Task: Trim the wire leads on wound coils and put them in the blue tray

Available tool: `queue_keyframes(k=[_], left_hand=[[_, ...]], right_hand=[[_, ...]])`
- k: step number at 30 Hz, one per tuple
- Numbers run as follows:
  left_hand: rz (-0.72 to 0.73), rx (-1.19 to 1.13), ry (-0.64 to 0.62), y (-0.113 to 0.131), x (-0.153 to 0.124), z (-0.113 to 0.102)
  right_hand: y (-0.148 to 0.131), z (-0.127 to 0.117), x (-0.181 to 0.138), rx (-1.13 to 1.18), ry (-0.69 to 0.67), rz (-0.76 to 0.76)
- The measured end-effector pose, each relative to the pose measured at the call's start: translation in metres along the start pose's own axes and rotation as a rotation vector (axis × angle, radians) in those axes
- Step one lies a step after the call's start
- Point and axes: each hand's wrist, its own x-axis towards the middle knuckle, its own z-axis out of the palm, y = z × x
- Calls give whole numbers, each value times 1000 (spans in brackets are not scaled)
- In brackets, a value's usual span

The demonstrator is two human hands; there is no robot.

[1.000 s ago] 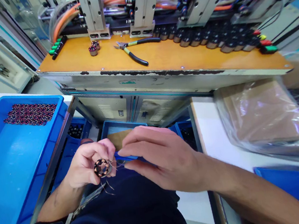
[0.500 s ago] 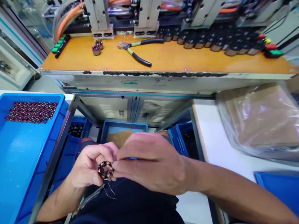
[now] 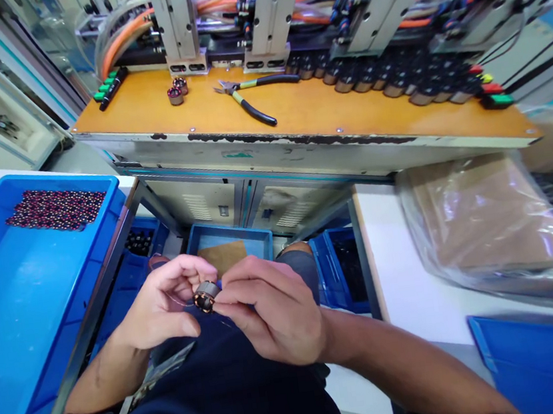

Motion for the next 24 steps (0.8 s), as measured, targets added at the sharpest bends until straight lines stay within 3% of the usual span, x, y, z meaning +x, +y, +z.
queue_keyframes(k=[4, 12, 15, 18, 22, 24], left_hand=[[-80, 9, -30, 5, -6, 2], [271, -15, 17, -1, -2, 5], [320, -147, 50, -4, 0, 6], [186, -204, 69, -4, 3, 8], [-158, -175, -114, -2, 5, 8], [-182, -168, -141, -3, 4, 9]], right_hand=[[-1, 0, -1, -56, 12, -15], [-7, 0, 0, -133, 75, 98], [-4, -2, 1, -91, 65, 46], [-2, -4, 1, -99, 30, -75], [-2, -6, -1, -146, 7, -109], [-1, -7, -3, -203, -23, -117]])
